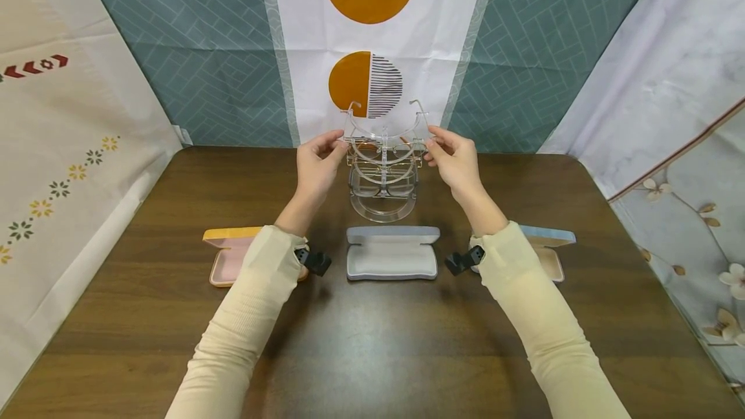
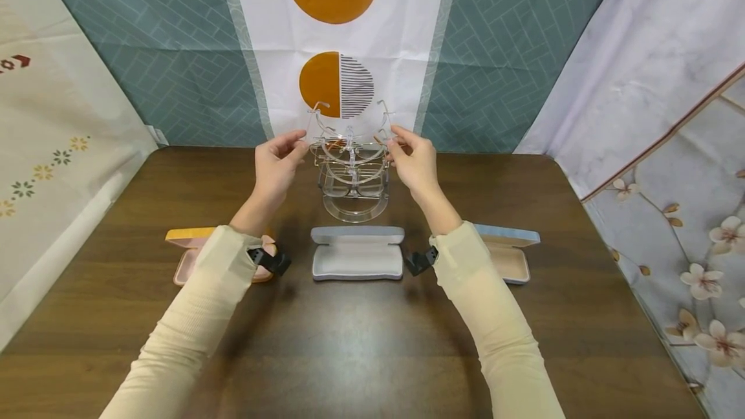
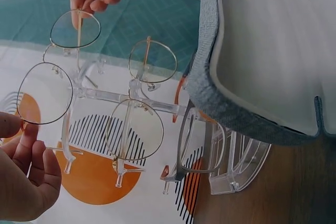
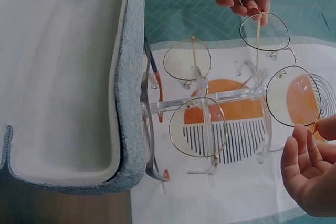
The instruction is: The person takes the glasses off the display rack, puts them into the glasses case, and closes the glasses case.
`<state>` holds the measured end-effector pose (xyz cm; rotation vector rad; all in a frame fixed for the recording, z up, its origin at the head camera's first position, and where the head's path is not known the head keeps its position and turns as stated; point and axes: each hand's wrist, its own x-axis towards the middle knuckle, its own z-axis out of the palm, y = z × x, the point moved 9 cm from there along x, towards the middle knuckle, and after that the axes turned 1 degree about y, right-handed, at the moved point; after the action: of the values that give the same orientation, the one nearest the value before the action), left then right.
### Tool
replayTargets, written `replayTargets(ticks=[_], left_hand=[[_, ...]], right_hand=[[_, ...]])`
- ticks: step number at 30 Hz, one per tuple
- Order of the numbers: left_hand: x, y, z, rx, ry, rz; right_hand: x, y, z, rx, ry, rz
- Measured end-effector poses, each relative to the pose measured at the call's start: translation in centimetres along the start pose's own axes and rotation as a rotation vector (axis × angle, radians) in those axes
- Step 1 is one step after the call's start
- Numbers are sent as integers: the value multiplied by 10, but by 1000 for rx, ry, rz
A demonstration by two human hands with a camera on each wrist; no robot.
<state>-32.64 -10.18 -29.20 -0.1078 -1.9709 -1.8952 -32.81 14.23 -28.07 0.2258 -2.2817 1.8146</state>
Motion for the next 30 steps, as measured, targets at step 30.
replayTargets(ticks=[30], left_hand=[[-37, 24, -6, -69, -43, 81]], right_hand=[[-38, -22, -10, 39, -37, -122]])
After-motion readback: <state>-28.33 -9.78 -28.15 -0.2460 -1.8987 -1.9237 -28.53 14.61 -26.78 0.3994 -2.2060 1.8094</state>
